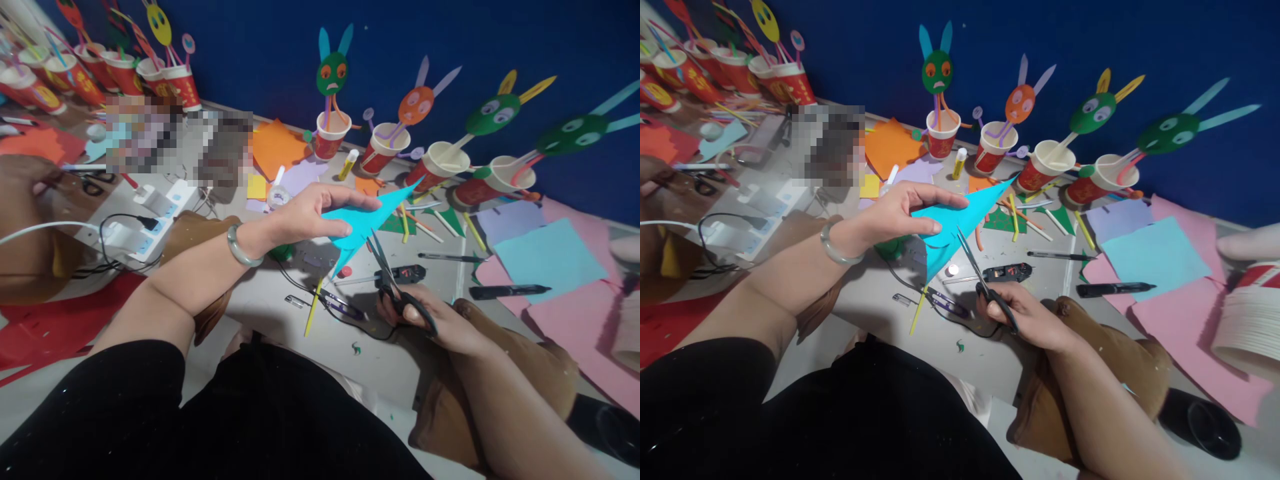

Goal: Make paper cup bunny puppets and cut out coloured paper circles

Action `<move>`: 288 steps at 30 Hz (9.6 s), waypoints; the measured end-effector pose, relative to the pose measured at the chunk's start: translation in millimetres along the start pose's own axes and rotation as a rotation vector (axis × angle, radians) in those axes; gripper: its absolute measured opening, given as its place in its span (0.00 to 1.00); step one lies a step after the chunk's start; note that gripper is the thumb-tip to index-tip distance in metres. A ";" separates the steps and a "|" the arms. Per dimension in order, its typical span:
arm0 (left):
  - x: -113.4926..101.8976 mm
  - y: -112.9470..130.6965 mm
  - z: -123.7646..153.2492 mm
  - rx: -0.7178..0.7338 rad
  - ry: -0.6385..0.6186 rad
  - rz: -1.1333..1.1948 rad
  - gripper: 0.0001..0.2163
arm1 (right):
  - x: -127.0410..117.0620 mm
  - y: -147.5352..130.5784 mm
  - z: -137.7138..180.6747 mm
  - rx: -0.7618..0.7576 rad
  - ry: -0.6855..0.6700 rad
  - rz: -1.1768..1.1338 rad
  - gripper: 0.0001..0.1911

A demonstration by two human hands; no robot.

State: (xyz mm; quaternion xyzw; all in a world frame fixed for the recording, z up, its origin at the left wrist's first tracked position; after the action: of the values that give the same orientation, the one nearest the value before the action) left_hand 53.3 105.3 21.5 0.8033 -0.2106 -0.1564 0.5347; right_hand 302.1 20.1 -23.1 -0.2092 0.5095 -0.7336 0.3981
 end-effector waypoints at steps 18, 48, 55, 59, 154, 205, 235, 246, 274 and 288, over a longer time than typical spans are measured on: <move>16.5 -6.8 5.6 -0.006 -0.082 0.080 0.26 | 10.7 -4.6 -0.6 -0.046 0.042 -0.037 0.41; 20.4 -5.7 7.6 0.003 -0.177 0.038 0.34 | 12.0 -4.5 -1.2 -0.073 0.023 -0.086 0.40; 20.6 -5.0 7.7 0.004 -0.192 0.029 0.34 | 11.8 -4.3 1.0 -0.069 0.031 -0.075 0.39; 20.5 -3.0 8.1 0.011 -0.191 0.031 0.34 | 11.6 -2.3 2.0 -0.080 0.030 -0.066 0.39; 26.8 5.6 13.4 -0.113 -0.342 0.026 0.36 | 15.1 1.5 4.1 -0.028 -0.031 -0.148 0.37; 24.5 4.2 10.3 -0.155 -0.307 0.072 0.33 | 17.0 4.8 -3.2 0.032 0.051 -0.136 0.40; 5.7 -19.1 0.7 -0.179 0.011 0.224 0.46 | -137.5 -20.9 92.6 0.030 1.554 -0.175 0.26; 2.0 -26.4 -0.1 -0.200 0.144 0.276 0.47 | -200.1 -2.6 130.5 0.104 1.840 -0.402 0.25; 16.9 -40.3 7.5 -0.181 0.031 0.059 0.32 | -17.6 -40.0 -50.1 -0.246 0.853 -0.005 0.24; 34.0 -46.2 18.6 -0.173 -0.027 0.051 0.26 | -11.7 -28.0 -46.3 -0.214 0.776 -0.074 0.25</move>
State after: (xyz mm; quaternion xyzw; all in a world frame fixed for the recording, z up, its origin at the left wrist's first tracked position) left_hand 81.7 88.9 -29.2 0.7464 -0.2239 -0.1712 0.6029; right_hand 265.6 60.9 -14.6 0.0250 0.6874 -0.7149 0.1253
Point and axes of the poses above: each hand's wrist, its own z-axis away from the middle knuckle, its own x-axis out of the palm, y = z × x, the point moved 5 cm from there along -z, towards the middle knuckle, and after that the axes turned 8 degrees about x, right-handed, at the moved point
